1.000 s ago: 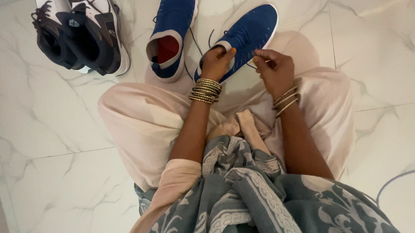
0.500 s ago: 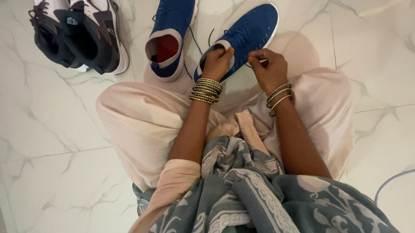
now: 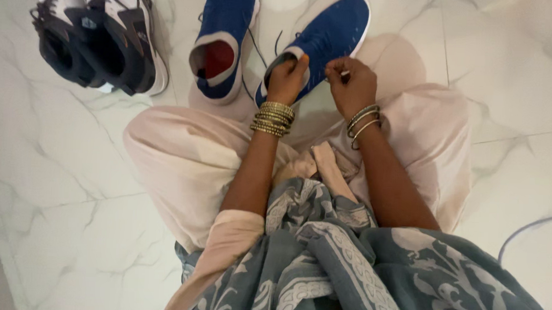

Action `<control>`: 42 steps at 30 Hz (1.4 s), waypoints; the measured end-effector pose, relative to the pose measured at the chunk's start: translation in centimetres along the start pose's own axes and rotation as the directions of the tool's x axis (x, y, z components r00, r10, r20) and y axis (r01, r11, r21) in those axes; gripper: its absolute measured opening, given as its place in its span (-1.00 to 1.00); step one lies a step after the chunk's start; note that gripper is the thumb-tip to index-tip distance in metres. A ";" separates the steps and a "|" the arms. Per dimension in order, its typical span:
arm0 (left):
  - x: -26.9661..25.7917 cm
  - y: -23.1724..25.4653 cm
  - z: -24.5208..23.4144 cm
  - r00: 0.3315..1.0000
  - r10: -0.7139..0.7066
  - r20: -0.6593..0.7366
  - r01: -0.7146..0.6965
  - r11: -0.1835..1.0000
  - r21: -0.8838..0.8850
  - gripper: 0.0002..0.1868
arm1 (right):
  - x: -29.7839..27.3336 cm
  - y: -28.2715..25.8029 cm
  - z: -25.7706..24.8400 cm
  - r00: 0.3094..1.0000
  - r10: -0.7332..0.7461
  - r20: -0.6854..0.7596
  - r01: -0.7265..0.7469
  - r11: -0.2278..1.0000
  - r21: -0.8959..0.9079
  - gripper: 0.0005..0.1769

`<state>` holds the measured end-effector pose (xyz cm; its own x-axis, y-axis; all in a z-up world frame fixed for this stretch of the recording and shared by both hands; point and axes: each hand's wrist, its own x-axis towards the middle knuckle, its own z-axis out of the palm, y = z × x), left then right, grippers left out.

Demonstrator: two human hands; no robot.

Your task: The person sits on the floor and laces a blue sneaker by hand, threading the laces through the eyelets and pulling them tight. The person adjusts the laces repeatedly to ensure they are secure.

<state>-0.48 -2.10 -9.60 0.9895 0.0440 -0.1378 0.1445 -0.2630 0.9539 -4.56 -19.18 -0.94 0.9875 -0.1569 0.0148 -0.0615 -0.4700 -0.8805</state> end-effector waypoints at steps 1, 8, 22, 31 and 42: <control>0.1 -0.1 0.2 1.000 -0.003 -0.006 0.003 1.000 0.017 -0.48 | 0.1 0.1 0.0 1.000 0.006 0.008 -0.006 1.000 0.023 -0.90; -0.3 -0.1 0.3 0.998 -0.001 -0.064 0.003 0.999 0.033 -0.51 | 0.4 0.1 0.9 0.995 -0.053 0.080 0.049 0.997 0.058 -0.91; -0.8 -0.7 0.9 0.997 -0.051 -0.059 0.049 0.998 -0.044 -0.55 | 1.7 2.6 -0.1 0.953 0.262 0.151 -0.303 0.798 0.521 -0.85; -0.2 -0.3 0.8 0.998 -0.067 0.002 0.066 0.993 -0.102 -0.58 | 1.7 2.8 0.5 0.948 0.256 0.189 -0.318 0.804 0.503 -0.87; 0.1 -2.3 1.3 0.992 -0.125 0.009 0.125 0.981 -0.145 -0.66 | 0.7 2.5 1.0 0.992 0.123 0.003 -0.113 0.898 0.425 -0.88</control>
<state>-0.73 -2.71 -12.14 0.9636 0.0677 -0.2588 0.2651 -0.1126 0.9576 -3.90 -19.59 -3.59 0.9728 -0.2112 -0.0952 -0.1048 -0.0348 -0.9939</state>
